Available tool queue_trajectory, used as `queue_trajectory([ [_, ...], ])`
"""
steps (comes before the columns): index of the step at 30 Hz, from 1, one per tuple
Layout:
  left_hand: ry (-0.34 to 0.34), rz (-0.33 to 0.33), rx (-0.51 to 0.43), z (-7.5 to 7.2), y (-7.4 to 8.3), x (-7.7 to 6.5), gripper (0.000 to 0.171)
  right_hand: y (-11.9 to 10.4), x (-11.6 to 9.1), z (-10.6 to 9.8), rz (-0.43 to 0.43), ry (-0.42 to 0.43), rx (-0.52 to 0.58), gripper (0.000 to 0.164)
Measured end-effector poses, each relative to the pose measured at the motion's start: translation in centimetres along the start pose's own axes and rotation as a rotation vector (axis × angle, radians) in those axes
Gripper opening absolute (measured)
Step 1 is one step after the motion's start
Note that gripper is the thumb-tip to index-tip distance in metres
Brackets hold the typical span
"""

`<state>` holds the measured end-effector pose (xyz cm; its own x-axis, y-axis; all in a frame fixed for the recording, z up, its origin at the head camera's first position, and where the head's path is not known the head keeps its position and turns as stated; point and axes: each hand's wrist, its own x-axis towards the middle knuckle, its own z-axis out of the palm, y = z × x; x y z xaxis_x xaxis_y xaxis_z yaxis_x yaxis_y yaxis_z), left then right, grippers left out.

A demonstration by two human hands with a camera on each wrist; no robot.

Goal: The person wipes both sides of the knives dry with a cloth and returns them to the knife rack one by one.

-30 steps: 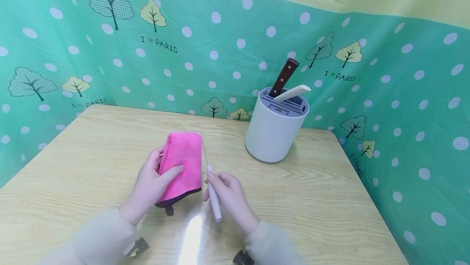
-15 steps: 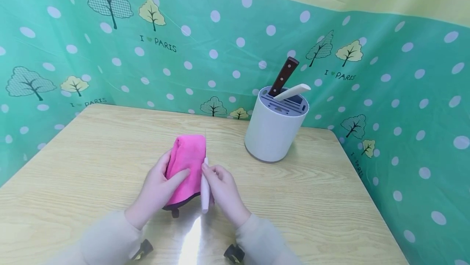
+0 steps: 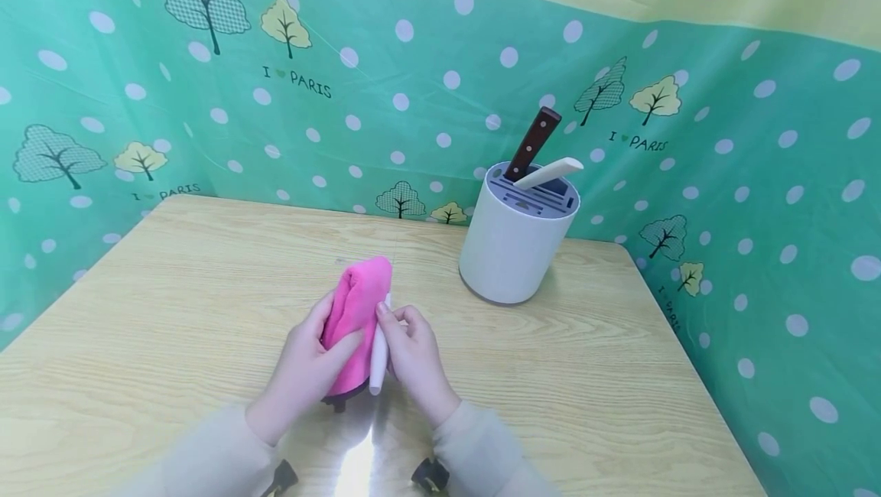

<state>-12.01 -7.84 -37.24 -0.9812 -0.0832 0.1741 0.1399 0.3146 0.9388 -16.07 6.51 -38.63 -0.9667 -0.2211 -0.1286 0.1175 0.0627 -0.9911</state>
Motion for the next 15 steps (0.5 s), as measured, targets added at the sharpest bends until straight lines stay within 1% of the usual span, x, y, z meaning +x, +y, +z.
queue_trajectory([
  [8,0.043,0.06,0.042,0.45,0.08,-0.31,0.063,0.54,0.32,0.25,-0.054,0.04,0.005,0.04],
  [11,0.054,0.066,0.052,0.58,0.23,-0.43,0.063,0.62,0.46,0.31,-0.073,0.056,-0.004,0.04],
  [15,0.052,0.05,0.06,0.68,0.29,-0.59,0.066,0.54,0.57,0.37,-0.081,0.095,-0.022,0.041],
])
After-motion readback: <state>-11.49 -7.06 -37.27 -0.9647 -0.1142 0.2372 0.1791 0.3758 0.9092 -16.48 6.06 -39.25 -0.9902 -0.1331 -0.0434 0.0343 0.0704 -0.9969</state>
